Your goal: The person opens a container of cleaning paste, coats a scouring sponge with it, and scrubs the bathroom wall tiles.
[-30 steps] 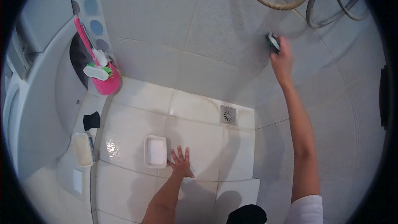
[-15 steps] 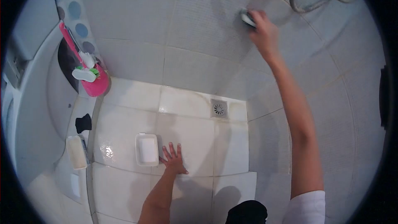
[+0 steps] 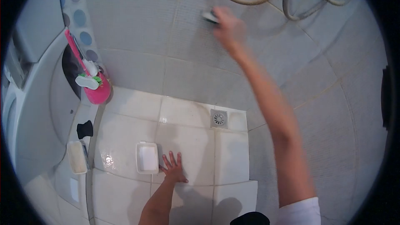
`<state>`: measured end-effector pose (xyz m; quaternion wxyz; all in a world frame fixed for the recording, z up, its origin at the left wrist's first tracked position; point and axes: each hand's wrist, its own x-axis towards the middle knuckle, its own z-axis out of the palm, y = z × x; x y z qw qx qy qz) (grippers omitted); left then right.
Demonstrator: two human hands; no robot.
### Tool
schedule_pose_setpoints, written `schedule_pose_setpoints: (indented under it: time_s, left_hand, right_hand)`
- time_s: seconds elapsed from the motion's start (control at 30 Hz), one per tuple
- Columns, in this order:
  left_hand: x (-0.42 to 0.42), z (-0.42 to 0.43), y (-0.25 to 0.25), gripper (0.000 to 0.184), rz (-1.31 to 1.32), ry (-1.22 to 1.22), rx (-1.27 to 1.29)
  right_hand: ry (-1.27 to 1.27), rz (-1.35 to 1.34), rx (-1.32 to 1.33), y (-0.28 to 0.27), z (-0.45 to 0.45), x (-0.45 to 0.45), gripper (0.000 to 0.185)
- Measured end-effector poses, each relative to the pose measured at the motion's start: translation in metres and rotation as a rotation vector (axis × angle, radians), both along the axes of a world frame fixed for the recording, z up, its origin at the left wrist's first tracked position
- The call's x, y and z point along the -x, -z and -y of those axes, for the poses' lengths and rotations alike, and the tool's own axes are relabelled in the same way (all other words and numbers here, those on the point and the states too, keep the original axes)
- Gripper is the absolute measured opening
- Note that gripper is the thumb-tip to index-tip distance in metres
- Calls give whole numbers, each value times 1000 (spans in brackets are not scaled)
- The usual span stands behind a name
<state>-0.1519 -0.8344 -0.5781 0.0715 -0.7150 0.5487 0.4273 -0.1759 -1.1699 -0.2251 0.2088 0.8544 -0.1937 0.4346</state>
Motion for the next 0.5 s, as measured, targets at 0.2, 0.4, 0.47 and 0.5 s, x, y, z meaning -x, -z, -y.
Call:
schedule_pose_setpoints:
  time_s: [0.2, 0.4, 0.47, 0.5]
  left_hand:
    - [3, -1, 16, 145, -48, -25, 40]
    - [8, -2, 16, 138, 115, 9, 131]
    - [30, -4, 81, 112, 330, 115, 203]
    - [27, 0, 75, 108, 386, 87, 216]
  right_hand:
    - [380, 42, -59, 8, 3, 117, 38]
    - [194, -9, -118, 12, -6, 19, 28]
    - [78, 49, -122, 16, -8, 14, 22]
    - [118, 34, -218, 16, -12, 17, 25]
